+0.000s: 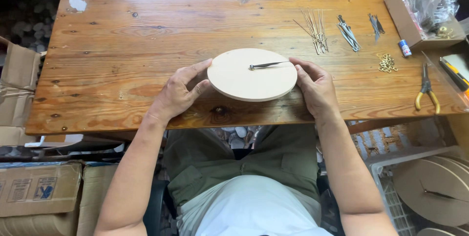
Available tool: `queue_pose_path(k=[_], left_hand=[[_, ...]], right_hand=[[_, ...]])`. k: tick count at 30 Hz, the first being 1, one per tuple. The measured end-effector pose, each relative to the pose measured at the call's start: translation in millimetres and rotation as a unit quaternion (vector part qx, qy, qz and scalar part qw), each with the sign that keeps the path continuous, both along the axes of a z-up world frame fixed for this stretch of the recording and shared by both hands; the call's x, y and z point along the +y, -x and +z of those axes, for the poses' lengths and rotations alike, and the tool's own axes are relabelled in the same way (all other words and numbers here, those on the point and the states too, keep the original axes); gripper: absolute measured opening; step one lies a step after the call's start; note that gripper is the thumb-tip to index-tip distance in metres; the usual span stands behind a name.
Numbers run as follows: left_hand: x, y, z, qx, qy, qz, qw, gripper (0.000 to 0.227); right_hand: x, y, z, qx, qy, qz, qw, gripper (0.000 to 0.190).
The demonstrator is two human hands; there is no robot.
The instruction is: The person assembles a wall clock by attaching the hour and minute hands to the center of a wooden clock face. They then insert a red second hand, brush the surface with a feather duster, and insert a battery into the mechanism on the back.
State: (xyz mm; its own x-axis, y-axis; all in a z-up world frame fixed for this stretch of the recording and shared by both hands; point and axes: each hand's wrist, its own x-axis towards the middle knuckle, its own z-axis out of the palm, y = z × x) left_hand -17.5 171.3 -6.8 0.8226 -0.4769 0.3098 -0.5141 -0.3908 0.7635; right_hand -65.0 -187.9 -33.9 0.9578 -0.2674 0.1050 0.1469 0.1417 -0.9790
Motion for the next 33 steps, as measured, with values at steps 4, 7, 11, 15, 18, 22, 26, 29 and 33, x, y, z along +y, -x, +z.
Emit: queue_pose_path(k=[4, 7, 11, 15, 18, 22, 26, 29, 33], left_hand=[[0, -3, -2, -0.009, -0.003, -0.002, 1.0, 0.054], [-2, -2, 1, -0.028, -0.016, -0.012, 0.999, 0.056], [-3, -1, -1, -0.069, -0.04, -0.011, 0.997, 0.06], [-3, -2, -2, -0.077, -0.049, -0.009, 0.996, 0.061], [-2, -3, -6, -0.08, -0.063, -0.019, 0.995, 0.054], [1, -6, -15, -0.091, -0.079, -0.009, 0.993, 0.059], [1, -5, -14, -0.093, -0.078, 0.0, 0.993, 0.055], [2, -3, -13, -0.094, -0.073, -0.001, 0.993, 0.05], [2, -7, -22, -0.116, -0.075, 0.0, 0.99, 0.047]], right_hand=[[4, 0, 8, 0.005, 0.03, -0.016, 0.999, 0.028], [8, 0, 13, -0.001, 0.002, -0.012, 1.0, 0.029], [6, -1, 11, 0.015, 0.047, 0.005, 0.999, 0.031], [6, -5, 5, 0.015, 0.067, -0.003, 0.998, 0.031], [5, -10, -3, 0.0, 0.097, -0.007, 0.995, 0.027], [-1, -16, -21, 0.003, 0.131, -0.012, 0.991, 0.026], [0, -15, -22, -0.01, 0.098, -0.008, 0.995, 0.025], [1, -12, -17, -0.013, 0.115, -0.003, 0.993, 0.022], [4, 1, 22, 0.039, 0.214, -0.008, 0.976, 0.014]])
